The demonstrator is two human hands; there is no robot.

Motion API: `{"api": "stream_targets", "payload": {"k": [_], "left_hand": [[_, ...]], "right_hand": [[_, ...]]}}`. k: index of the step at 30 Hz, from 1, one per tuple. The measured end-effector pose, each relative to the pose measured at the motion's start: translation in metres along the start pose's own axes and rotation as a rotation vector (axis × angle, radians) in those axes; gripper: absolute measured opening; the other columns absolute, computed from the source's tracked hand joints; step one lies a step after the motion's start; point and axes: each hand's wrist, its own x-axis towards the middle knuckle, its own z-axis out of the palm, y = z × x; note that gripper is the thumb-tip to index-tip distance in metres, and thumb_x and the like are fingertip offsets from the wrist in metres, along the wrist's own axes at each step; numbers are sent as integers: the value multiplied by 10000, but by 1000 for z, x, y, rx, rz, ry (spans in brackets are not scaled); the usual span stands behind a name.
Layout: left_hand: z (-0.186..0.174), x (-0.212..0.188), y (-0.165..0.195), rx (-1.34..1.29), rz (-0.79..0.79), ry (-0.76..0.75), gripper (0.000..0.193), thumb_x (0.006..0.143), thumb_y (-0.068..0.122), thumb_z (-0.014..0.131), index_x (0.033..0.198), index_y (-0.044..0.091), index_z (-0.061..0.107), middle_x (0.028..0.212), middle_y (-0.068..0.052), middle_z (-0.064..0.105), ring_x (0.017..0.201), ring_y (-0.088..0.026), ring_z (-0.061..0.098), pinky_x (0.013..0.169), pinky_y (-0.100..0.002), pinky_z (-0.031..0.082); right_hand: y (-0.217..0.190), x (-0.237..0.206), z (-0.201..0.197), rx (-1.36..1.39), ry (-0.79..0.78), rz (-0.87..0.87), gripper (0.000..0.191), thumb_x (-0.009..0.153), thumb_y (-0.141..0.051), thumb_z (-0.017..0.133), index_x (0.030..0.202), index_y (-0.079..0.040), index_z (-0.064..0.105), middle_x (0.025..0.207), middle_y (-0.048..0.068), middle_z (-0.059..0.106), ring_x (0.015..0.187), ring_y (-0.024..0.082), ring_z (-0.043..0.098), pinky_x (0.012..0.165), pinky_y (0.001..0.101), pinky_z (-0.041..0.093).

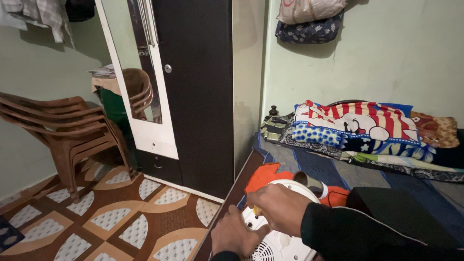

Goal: The person works on a white electric fan lying on a bed, using a yellow-handled screwdriver to unscrew and tighten screws on the fan's housing. They hold the fan steady with one hand while driving screws at different points around the base throughout the clip.

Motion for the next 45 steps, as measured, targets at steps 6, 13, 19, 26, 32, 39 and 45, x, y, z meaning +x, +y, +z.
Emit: {"api": "stream_targets", "payload": {"k": [6, 13, 19, 26, 32, 39, 45], "left_hand": [[6, 2, -2, 37, 46, 72, 957, 764, 758, 680, 1295, -15, 485, 1175, -186, 670, 1116, -283, 705, 945, -392, 587], [10, 4, -1, 3, 49, 127, 993, 714, 799, 705, 1264, -1, 497, 1208, -186, 649, 1134, -299, 696, 953, -403, 580], [12, 5, 1, 8, 65, 180, 1028, 689, 834, 718, 1240, -6, 498, 1203, -190, 657, 1130, -309, 696, 951, -406, 575], [11, 3, 3, 6, 42, 153, 1017, 678, 825, 720, 1235, 2, 505, 1164, -179, 688, 1108, -288, 712, 946, -390, 586], [9, 2, 2, 8, 60, 124, 1045, 716, 822, 714, 1285, -18, 465, 1200, -206, 674, 1123, -306, 704, 975, -397, 569], [15, 3, 1, -6, 55, 202, 1043, 701, 778, 745, 1335, 15, 425, 1322, -198, 607, 1229, -338, 633, 1030, -431, 526], [13, -2, 1, -20, 58, 176, 1109, 695, 825, 736, 1361, -2, 415, 1337, -197, 601, 1240, -329, 629, 1031, -435, 528]], "right_hand": [[0, -4, 8, 56, 55, 26, 163, 904, -141, 717, 996, -11, 681, 880, 160, 728, 854, 324, 732, 756, 419, 566], [3, -3, 10, 43, 73, 67, 205, 887, -180, 712, 998, -12, 672, 837, 162, 721, 802, 318, 724, 709, 412, 569], [6, -2, 9, -12, 39, 146, 271, 923, -271, 706, 893, -2, 689, 746, 171, 693, 716, 320, 705, 680, 416, 562], [10, -1, 14, -8, 164, 90, 347, 877, -328, 754, 862, 11, 680, 678, 166, 668, 667, 316, 694, 630, 424, 547], [4, 9, 11, -209, 46, 189, 469, 991, -460, 603, 820, -31, 685, 657, 141, 655, 641, 301, 674, 652, 426, 538], [1, 3, 11, -245, 87, 172, 397, 924, -309, 648, 1127, 14, 539, 714, 141, 673, 694, 365, 674, 684, 499, 517], [27, 6, 27, -227, 123, -59, 251, 747, -176, 783, 898, -37, 638, 920, 162, 652, 921, 378, 628, 798, 486, 496]]}}
